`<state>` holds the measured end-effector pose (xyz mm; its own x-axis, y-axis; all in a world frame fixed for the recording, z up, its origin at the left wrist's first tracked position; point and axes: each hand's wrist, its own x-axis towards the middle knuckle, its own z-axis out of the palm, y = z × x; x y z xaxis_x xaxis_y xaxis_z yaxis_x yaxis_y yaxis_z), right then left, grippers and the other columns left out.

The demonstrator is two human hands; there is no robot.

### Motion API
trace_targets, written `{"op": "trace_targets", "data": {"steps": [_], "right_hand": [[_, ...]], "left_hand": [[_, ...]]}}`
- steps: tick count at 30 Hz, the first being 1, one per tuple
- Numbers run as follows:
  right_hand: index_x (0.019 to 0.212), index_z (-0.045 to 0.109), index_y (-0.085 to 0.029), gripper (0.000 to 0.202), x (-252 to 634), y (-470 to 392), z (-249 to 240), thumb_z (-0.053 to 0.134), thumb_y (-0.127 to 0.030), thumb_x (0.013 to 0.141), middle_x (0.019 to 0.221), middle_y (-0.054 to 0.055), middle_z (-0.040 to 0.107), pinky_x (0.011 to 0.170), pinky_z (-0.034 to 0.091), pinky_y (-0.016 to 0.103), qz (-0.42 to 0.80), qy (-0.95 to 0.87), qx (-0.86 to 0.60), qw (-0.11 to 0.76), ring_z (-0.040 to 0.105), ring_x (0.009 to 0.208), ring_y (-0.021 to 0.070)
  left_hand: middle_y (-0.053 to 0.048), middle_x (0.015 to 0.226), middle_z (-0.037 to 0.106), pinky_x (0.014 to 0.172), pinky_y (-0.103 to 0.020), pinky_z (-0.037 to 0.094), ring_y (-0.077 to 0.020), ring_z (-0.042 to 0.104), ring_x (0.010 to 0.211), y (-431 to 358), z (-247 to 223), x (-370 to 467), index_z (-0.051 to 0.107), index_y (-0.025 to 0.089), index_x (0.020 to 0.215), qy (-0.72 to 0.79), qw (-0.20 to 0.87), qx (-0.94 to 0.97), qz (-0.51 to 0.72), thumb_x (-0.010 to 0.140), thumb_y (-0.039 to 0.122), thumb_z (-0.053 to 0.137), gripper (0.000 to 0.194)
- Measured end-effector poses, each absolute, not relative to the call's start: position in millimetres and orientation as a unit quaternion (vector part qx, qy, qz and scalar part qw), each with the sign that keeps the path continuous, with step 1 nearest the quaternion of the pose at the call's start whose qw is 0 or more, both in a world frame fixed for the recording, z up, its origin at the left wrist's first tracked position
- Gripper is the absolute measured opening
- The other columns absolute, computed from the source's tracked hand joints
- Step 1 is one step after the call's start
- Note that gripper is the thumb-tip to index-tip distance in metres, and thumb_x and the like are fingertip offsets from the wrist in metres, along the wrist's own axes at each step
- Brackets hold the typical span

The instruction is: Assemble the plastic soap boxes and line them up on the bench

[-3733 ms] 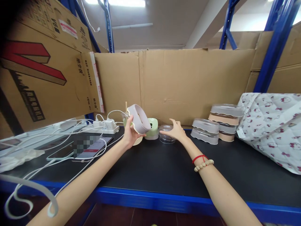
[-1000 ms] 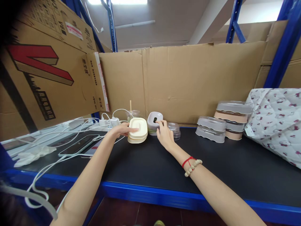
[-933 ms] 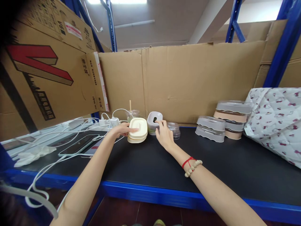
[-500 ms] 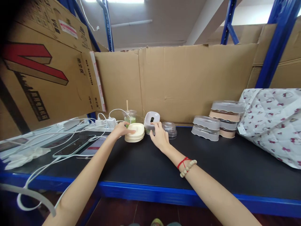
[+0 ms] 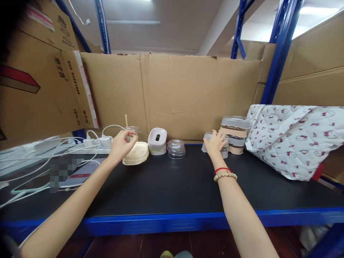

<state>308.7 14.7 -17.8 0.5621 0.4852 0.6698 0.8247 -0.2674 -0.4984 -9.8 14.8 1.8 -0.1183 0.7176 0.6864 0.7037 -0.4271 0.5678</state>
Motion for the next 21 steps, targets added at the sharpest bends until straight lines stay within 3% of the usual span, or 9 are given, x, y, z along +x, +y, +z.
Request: {"op": "trace_targets", "data": {"steps": [7, 13, 18, 21], "right_hand": [[0.114, 0.051, -0.009, 0.052, 329, 16, -33, 0.061, -0.038, 0.072, 0.123, 0.026, 0.048, 0.090, 0.030, 0.059, -0.227, -0.399, -0.770, 0.443, 0.034, 0.121, 0.0399], [0.114, 0.055, -0.015, 0.056, 314, 13, -26, 0.065, -0.042, 0.065, 0.117, 0.020, 0.048, 0.091, 0.029, 0.056, -0.229, -0.388, -0.774, 0.445, 0.046, 0.109, 0.0379], [0.116, 0.057, -0.017, 0.056, 312, 7, -23, 0.064, -0.042, 0.066, 0.114, 0.017, 0.050, 0.090, 0.031, 0.049, -0.142, -0.393, -0.803, 0.426, 0.054, 0.100, 0.0338], [0.111, 0.058, -0.016, 0.054, 309, 5, -22, 0.067, -0.040, 0.064, 0.110, 0.017, 0.051, 0.089, 0.031, 0.048, -0.157, -0.400, -0.798, 0.421, 0.050, 0.104, 0.0346]], "left_hand": [[-0.003, 0.085, 0.061, 0.073, -0.031, 0.044, -0.0190, 0.058, 0.074, 13, -1, -7, 0.060, 0.021, 0.078, 0.540, 0.013, 0.677, 0.500, 0.072, 0.021, 0.051, 0.011], [-0.001, 0.077, 0.060, 0.072, -0.029, 0.044, -0.0145, 0.053, 0.064, 13, 3, -9, 0.059, 0.020, 0.072, 0.527, 0.062, 0.649, 0.545, 0.067, 0.018, 0.052, 0.009], [0.001, 0.070, 0.056, 0.044, -0.020, 0.033, -0.0081, 0.044, 0.050, 10, 9, -7, 0.057, 0.019, 0.071, 0.458, 0.300, 0.545, 0.635, 0.062, 0.022, 0.054, 0.010], [0.003, 0.065, 0.053, 0.040, -0.017, 0.025, -0.0050, 0.043, 0.046, 7, 12, -5, 0.056, 0.017, 0.073, 0.387, 0.419, 0.504, 0.649, 0.057, 0.025, 0.059, 0.018]]}}
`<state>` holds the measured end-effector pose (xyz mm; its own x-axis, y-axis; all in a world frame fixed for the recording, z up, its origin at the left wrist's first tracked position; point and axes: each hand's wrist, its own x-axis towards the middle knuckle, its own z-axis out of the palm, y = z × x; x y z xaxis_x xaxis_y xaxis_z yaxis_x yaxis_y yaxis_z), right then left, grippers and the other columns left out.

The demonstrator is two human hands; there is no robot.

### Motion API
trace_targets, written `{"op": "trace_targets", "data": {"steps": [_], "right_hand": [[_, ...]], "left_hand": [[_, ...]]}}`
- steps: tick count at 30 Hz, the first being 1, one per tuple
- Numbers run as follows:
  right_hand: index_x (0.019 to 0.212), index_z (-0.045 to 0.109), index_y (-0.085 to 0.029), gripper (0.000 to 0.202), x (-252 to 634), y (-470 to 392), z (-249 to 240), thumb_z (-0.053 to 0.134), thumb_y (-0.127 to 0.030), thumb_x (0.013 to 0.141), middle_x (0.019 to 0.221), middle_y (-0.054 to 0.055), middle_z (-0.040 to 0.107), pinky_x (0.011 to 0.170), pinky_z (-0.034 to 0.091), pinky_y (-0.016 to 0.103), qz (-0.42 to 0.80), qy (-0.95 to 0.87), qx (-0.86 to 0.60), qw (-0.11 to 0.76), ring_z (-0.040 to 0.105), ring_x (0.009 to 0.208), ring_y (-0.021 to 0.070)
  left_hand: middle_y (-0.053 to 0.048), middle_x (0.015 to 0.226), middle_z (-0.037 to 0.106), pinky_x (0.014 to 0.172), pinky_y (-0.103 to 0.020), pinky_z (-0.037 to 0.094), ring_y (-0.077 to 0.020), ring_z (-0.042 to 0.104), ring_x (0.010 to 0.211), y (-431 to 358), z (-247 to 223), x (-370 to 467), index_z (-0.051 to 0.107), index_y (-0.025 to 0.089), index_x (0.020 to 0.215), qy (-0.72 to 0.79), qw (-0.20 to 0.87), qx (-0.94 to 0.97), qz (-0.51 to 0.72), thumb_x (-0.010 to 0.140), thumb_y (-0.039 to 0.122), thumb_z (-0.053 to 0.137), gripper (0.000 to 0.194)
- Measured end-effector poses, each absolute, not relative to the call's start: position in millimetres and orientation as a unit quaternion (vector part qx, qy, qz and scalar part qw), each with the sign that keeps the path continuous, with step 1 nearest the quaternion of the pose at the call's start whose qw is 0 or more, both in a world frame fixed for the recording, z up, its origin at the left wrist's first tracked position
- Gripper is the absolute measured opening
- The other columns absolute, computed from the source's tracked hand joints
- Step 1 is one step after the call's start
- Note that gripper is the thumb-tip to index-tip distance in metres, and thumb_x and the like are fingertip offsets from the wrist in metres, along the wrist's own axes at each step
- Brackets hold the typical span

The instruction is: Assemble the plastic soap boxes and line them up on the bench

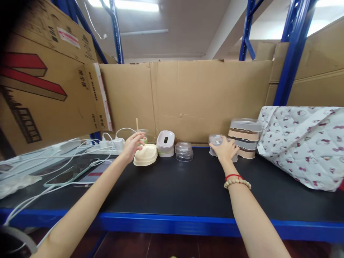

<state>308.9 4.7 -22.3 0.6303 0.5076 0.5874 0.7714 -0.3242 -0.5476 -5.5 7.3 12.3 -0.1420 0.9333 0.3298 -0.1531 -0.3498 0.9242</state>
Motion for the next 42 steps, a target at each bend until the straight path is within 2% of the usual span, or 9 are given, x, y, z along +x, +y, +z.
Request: {"op": "trace_targets", "data": {"steps": [6, 9, 13, 16, 20, 26, 30, 36, 42], "right_hand": [[0.104, 0.058, -0.017, 0.051, 301, 3, -18, 0.071, -0.039, 0.060, 0.108, 0.017, 0.049, 0.085, 0.034, 0.047, -0.173, -0.381, -0.776, 0.473, 0.049, 0.100, 0.0361], [0.106, 0.057, -0.019, 0.051, 288, 5, -11, 0.068, -0.042, 0.062, 0.106, 0.014, 0.049, 0.085, 0.037, 0.045, -0.182, -0.395, -0.724, 0.536, 0.050, 0.099, 0.0332], [0.105, 0.056, -0.020, 0.049, 249, 4, -7, 0.067, -0.042, 0.062, 0.104, 0.011, 0.050, 0.087, 0.041, 0.043, -0.178, -0.465, -0.619, 0.607, 0.053, 0.099, 0.0287], [0.102, 0.057, -0.021, 0.047, 210, -1, -11, 0.066, -0.042, 0.061, 0.102, 0.009, 0.053, 0.088, 0.044, 0.040, -0.119, -0.545, -0.515, 0.651, 0.054, 0.102, 0.0266], [0.103, 0.059, -0.022, 0.046, 169, -11, -23, 0.064, -0.044, 0.063, 0.103, 0.008, 0.059, 0.090, 0.046, 0.039, 0.011, -0.650, -0.385, 0.655, 0.057, 0.102, 0.0246], [0.110, 0.053, -0.022, 0.047, 155, -9, -34, 0.058, -0.047, 0.071, 0.117, 0.009, 0.060, 0.093, 0.045, 0.038, 0.161, -0.655, -0.332, 0.659, 0.057, 0.110, 0.0235], [0.112, 0.051, -0.021, 0.047, 165, -1, -34, 0.051, -0.050, 0.075, 0.117, 0.011, 0.059, 0.086, 0.048, 0.037, 0.145, -0.617, -0.377, 0.676, 0.059, 0.103, 0.0223], [0.113, 0.051, -0.022, 0.049, 196, 10, -31, 0.061, -0.044, 0.070, 0.115, 0.011, 0.053, 0.094, 0.042, 0.041, -0.012, -0.514, -0.509, 0.690, 0.055, 0.104, 0.0233], [0.108, 0.058, -0.024, 0.046, 207, 14, -45, 0.068, -0.041, 0.067, 0.110, 0.011, 0.053, 0.089, 0.041, 0.045, -0.033, -0.550, -0.654, 0.519, 0.050, 0.108, 0.0293]], "left_hand": [[0.004, 0.064, 0.053, 0.039, -0.016, 0.025, -0.0036, 0.044, 0.046, 3, 16, -7, 0.056, 0.017, 0.074, 0.315, 0.485, 0.498, 0.646, 0.052, 0.031, 0.066, 0.027], [0.004, 0.064, 0.052, 0.040, -0.017, 0.025, -0.0036, 0.043, 0.046, 2, 17, -7, 0.057, 0.017, 0.075, 0.308, 0.502, 0.515, 0.622, 0.056, 0.037, 0.069, 0.030], [0.001, 0.066, 0.056, 0.039, -0.018, 0.025, -0.0059, 0.045, 0.047, -1, 15, -2, 0.062, 0.016, 0.090, 0.304, 0.512, 0.576, 0.560, 0.064, 0.049, 0.068, 0.043], [-0.004, 0.075, 0.063, 0.040, -0.020, 0.028, -0.0098, 0.052, 0.052, -2, 9, 2, 0.059, 0.017, 0.102, 0.305, 0.544, 0.611, 0.487, 0.066, 0.057, 0.065, 0.054], [-0.005, 0.071, 0.063, 0.040, -0.021, 0.026, -0.0140, 0.057, 0.055, -1, 1, 3, 0.056, 0.017, 0.089, 0.307, 0.568, 0.644, 0.411, 0.057, 0.066, 0.068, 0.060], [-0.003, 0.066, 0.059, 0.043, -0.022, 0.029, -0.0136, 0.054, 0.057, 0, -4, 4, 0.056, 0.017, 0.082, 0.317, 0.554, 0.619, 0.457, 0.051, 0.062, 0.071, 0.056], [-0.005, 0.071, 0.062, 0.044, -0.023, 0.034, -0.0146, 0.054, 0.059, 1, -3, 6, 0.058, 0.017, 0.079, 0.313, 0.554, 0.598, 0.487, 0.046, 0.057, 0.077, 0.055], [-0.010, 0.085, 0.069, 0.045, -0.023, 0.036, -0.0192, 0.062, 0.067, 4, 3, 1, 0.059, 0.015, 0.086, 0.310, 0.521, 0.571, 0.553, 0.057, 0.068, 0.064, 0.061], [-0.011, 0.091, 0.067, 0.050, -0.026, 0.040, -0.0219, 0.060, 0.076, 2, 5, 0, 0.057, 0.016, 0.102, 0.314, 0.500, 0.543, 0.597, 0.059, 0.076, 0.053, 0.074]]}}
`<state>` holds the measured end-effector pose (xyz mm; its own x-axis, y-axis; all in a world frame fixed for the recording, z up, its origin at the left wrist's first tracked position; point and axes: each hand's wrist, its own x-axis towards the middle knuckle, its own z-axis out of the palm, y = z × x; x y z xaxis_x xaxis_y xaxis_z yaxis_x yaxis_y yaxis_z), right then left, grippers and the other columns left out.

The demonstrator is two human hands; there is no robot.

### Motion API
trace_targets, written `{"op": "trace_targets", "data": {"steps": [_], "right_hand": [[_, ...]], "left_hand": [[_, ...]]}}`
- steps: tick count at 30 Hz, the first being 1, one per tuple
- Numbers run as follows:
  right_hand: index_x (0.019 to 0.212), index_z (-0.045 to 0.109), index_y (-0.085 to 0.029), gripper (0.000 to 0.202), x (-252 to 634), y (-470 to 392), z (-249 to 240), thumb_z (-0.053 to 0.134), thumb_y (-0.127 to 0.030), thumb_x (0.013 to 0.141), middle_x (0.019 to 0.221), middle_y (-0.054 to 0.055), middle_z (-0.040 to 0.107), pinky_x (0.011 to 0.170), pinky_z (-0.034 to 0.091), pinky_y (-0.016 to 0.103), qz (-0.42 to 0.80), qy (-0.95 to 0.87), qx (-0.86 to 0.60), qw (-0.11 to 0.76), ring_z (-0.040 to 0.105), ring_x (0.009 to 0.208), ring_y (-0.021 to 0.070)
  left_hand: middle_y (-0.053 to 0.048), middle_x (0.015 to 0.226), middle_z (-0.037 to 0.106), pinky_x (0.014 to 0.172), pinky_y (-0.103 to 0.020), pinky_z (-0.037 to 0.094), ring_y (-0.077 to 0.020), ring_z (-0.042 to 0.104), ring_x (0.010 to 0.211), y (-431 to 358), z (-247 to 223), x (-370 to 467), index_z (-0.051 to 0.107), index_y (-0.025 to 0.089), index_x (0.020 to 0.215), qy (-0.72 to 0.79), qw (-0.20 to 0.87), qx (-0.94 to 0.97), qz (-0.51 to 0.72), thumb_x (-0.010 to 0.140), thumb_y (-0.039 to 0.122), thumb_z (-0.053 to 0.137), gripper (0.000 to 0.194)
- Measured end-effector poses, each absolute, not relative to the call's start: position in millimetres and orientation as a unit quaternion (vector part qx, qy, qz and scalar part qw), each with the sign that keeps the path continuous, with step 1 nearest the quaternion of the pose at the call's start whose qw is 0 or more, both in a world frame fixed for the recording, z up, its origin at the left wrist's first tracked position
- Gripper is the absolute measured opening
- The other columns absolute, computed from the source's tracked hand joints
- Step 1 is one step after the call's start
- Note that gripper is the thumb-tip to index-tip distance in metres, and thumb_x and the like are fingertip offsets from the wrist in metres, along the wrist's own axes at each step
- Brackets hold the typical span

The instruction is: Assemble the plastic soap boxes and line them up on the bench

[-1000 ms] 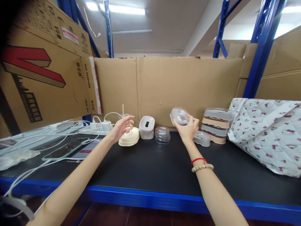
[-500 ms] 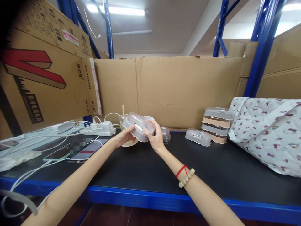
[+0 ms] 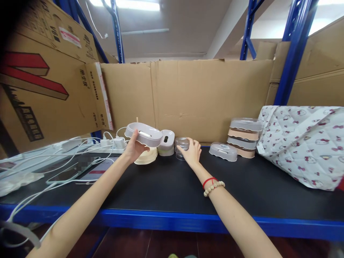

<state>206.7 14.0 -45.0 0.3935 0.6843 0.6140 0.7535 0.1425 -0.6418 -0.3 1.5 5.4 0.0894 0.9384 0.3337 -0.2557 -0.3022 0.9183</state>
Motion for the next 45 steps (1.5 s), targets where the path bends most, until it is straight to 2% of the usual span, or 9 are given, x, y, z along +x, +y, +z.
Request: {"op": "trace_targets", "data": {"steps": [3, 7, 11, 15, 23, 28, 36, 42, 45], "right_hand": [[0.108, 0.060, -0.024, 0.042, 204, 16, -51, 0.066, -0.042, 0.070, 0.110, 0.012, 0.052, 0.088, 0.040, 0.047, -0.046, -0.570, -0.679, 0.460, 0.050, 0.108, 0.0307], [0.109, 0.059, -0.023, 0.043, 204, 16, -49, 0.060, -0.047, 0.073, 0.113, 0.013, 0.050, 0.090, 0.039, 0.051, -0.074, -0.568, -0.655, 0.493, 0.048, 0.110, 0.0325], [0.118, 0.053, -0.022, 0.052, 197, 8, -39, 0.043, -0.055, 0.079, 0.117, 0.013, 0.050, 0.094, 0.041, 0.050, -0.060, -0.636, -0.496, 0.588, 0.050, 0.112, 0.0294], [0.133, 0.039, -0.025, 0.071, 173, -8, -38, 0.052, -0.058, 0.072, 0.132, 0.012, 0.044, 0.096, 0.042, 0.050, 0.005, -0.771, -0.330, 0.544, 0.047, 0.120, 0.0297], [0.136, 0.037, -0.027, 0.074, 154, -19, -42, 0.060, -0.054, 0.070, 0.136, 0.011, 0.041, 0.101, 0.040, 0.050, 0.103, -0.761, -0.375, 0.519, 0.042, 0.127, 0.0299], [0.131, 0.044, -0.027, 0.068, 159, -18, -37, 0.057, -0.057, 0.072, 0.134, 0.009, 0.046, 0.097, 0.043, 0.048, 0.131, -0.761, -0.378, 0.510, 0.046, 0.123, 0.0302], [0.121, 0.048, -0.020, 0.062, 166, -8, -37, 0.036, -0.064, 0.079, 0.116, 0.010, 0.061, 0.074, 0.051, 0.040, 0.191, -0.721, -0.368, 0.556, 0.061, 0.092, 0.0250], [0.113, 0.054, -0.026, 0.058, 167, -11, -37, 0.060, -0.058, 0.065, 0.119, 0.008, 0.056, 0.085, 0.047, 0.044, 0.099, -0.687, -0.457, 0.556, 0.055, 0.109, 0.0282], [0.107, 0.058, -0.030, 0.053, 166, -13, -36, 0.065, -0.055, 0.061, 0.118, 0.005, 0.057, 0.084, 0.047, 0.044, 0.086, -0.664, -0.518, 0.532, 0.056, 0.108, 0.0284]], "left_hand": [[-0.010, 0.084, 0.066, 0.051, -0.029, 0.042, -0.0234, 0.060, 0.075, -1, 5, 2, 0.057, 0.016, 0.102, 0.319, 0.502, 0.542, 0.593, 0.060, 0.082, 0.046, 0.078], [-0.011, 0.083, 0.066, 0.049, -0.029, 0.041, -0.0230, 0.060, 0.071, -3, 4, 5, 0.058, 0.015, 0.103, 0.320, 0.525, 0.534, 0.581, 0.061, 0.086, 0.040, 0.084], [-0.013, 0.093, 0.068, 0.054, -0.030, 0.046, -0.0255, 0.063, 0.080, -3, 0, 9, 0.057, 0.016, 0.111, 0.314, 0.541, 0.550, 0.553, 0.061, 0.086, 0.042, 0.087], [-0.011, 0.099, 0.069, 0.068, -0.030, 0.050, -0.0262, 0.062, 0.097, 1, -9, 11, 0.060, 0.019, 0.111, 0.318, 0.546, 0.572, 0.523, 0.068, 0.082, 0.038, 0.079], [-0.008, 0.091, 0.070, 0.065, -0.026, 0.050, -0.0227, 0.065, 0.088, 7, -15, 10, 0.065, 0.019, 0.105, 0.325, 0.502, 0.617, 0.511, 0.062, 0.081, 0.048, 0.077], [-0.008, 0.088, 0.071, 0.066, -0.028, 0.051, -0.0217, 0.067, 0.085, 4, -11, 14, 0.064, 0.018, 0.105, 0.341, 0.536, 0.581, 0.508, 0.072, 0.078, 0.040, 0.072], [-0.009, 0.092, 0.073, 0.079, -0.031, 0.052, -0.0232, 0.067, 0.094, 0, -3, 18, 0.065, 0.016, 0.100, 0.286, 0.620, 0.463, 0.564, 0.084, 0.068, 0.031, 0.064], [-0.009, 0.097, 0.072, 0.081, -0.038, 0.054, -0.0252, 0.066, 0.097, 2, 13, 1, 0.062, 0.017, 0.102, 0.221, 0.620, 0.364, 0.659, 0.080, 0.071, 0.035, 0.064], [-0.008, 0.087, 0.072, 0.077, -0.035, 0.056, -0.0233, 0.068, 0.091, 4, 18, -11, 0.061, 0.015, 0.100, 0.234, 0.626, 0.351, 0.656, 0.082, 0.057, 0.048, 0.048]]}}
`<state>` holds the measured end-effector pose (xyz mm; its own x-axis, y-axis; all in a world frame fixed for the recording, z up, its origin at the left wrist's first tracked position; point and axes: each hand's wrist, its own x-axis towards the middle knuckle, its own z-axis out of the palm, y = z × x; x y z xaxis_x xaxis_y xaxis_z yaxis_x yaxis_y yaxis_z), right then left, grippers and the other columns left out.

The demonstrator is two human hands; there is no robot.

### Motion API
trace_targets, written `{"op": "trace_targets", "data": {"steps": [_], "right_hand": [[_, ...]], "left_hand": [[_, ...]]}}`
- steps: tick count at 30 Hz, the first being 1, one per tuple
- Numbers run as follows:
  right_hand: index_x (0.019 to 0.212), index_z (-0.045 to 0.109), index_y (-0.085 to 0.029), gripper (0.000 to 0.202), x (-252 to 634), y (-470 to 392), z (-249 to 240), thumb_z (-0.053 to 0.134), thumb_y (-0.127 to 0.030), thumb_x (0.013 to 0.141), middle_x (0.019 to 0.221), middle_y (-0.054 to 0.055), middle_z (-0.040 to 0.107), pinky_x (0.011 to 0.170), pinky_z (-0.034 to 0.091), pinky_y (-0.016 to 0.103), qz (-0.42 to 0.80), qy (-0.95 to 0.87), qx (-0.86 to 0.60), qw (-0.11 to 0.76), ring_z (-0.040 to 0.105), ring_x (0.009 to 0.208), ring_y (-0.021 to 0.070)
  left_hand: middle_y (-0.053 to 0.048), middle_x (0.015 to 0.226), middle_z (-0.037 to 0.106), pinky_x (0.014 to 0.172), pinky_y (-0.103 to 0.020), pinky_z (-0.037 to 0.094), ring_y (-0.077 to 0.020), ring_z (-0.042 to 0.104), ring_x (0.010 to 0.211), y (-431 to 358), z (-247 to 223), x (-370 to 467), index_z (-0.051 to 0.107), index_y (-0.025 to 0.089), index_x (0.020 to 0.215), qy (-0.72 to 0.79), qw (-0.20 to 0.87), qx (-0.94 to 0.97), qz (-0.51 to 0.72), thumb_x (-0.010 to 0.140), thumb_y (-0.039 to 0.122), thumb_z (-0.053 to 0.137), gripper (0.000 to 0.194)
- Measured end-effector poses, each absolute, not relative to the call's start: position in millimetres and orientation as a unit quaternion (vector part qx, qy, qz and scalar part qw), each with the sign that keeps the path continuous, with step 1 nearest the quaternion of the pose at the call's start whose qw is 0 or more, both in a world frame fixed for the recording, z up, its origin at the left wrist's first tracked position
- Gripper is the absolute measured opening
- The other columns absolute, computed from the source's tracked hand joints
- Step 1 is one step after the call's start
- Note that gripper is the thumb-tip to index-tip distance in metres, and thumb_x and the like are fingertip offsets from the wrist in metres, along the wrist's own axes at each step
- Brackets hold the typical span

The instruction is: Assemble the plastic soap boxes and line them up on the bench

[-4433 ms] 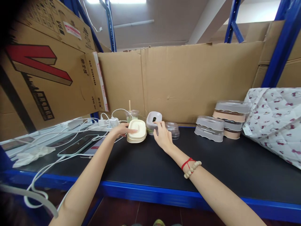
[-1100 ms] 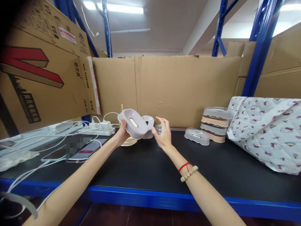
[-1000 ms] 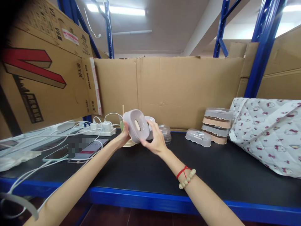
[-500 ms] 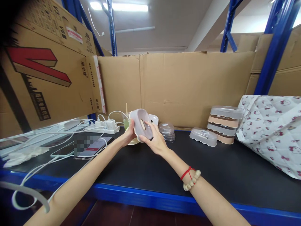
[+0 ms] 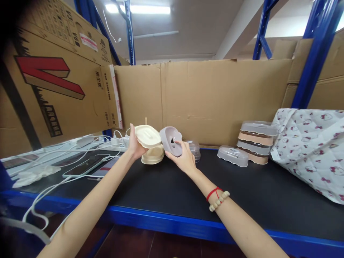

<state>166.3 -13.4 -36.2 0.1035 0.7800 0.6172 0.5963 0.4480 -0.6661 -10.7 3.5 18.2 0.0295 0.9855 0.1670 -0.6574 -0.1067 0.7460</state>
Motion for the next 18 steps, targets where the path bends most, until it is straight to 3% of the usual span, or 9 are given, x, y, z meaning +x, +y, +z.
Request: {"op": "trace_targets", "data": {"steps": [3, 6, 9, 13, 18], "right_hand": [[0.104, 0.060, -0.029, 0.052, 167, -13, -35, 0.065, -0.056, 0.060, 0.116, 0.004, 0.058, 0.083, 0.047, 0.043, 0.082, -0.611, -0.554, 0.559, 0.057, 0.108, 0.0283], [0.101, 0.060, -0.028, 0.053, 170, -9, -35, 0.065, -0.057, 0.057, 0.116, 0.005, 0.058, 0.084, 0.046, 0.043, 0.087, -0.567, -0.572, 0.587, 0.057, 0.108, 0.0289], [0.097, 0.062, -0.026, 0.054, 174, -5, -35, 0.066, -0.058, 0.054, 0.114, 0.006, 0.059, 0.086, 0.046, 0.043, 0.082, -0.546, -0.576, 0.603, 0.057, 0.108, 0.0293], [0.097, 0.063, -0.025, 0.055, 176, -2, -37, 0.066, -0.059, 0.055, 0.115, 0.007, 0.059, 0.087, 0.045, 0.044, 0.074, -0.545, -0.576, 0.605, 0.060, 0.102, 0.0284], [0.098, 0.064, -0.024, 0.055, 170, 6, -38, 0.065, -0.061, 0.058, 0.116, 0.009, 0.058, 0.084, 0.047, 0.043, 0.053, -0.543, -0.565, 0.620, 0.062, 0.095, 0.0276]], "left_hand": [[-0.006, 0.084, 0.072, 0.076, -0.028, 0.056, -0.0183, 0.069, 0.083, 3, 21, -19, 0.061, 0.013, 0.104, 0.259, 0.648, 0.390, 0.601, 0.080, 0.020, 0.059, 0.025], [-0.006, 0.089, 0.073, 0.074, -0.024, 0.055, -0.0168, 0.069, 0.079, 2, 22, -24, 0.062, 0.014, 0.110, 0.278, 0.627, 0.458, 0.565, 0.068, 0.000, 0.063, 0.044], [-0.006, 0.086, 0.074, 0.069, -0.024, 0.054, -0.0165, 0.068, 0.074, 6, 20, -28, 0.065, 0.015, 0.105, 0.301, 0.588, 0.501, 0.559, 0.059, 0.001, 0.070, 0.048], [-0.007, 0.079, 0.072, 0.065, -0.025, 0.052, -0.0170, 0.066, 0.071, 15, 12, -30, 0.065, 0.014, 0.083, 0.427, 0.477, 0.523, 0.563, 0.051, 0.011, 0.078, 0.035], [-0.001, 0.059, 0.064, 0.052, -0.026, 0.046, -0.0207, 0.064, 0.067, 24, 0, -30, 0.061, 0.017, 0.065, 0.512, 0.384, 0.542, 0.545, 0.041, 0.009, 0.080, 0.032]]}}
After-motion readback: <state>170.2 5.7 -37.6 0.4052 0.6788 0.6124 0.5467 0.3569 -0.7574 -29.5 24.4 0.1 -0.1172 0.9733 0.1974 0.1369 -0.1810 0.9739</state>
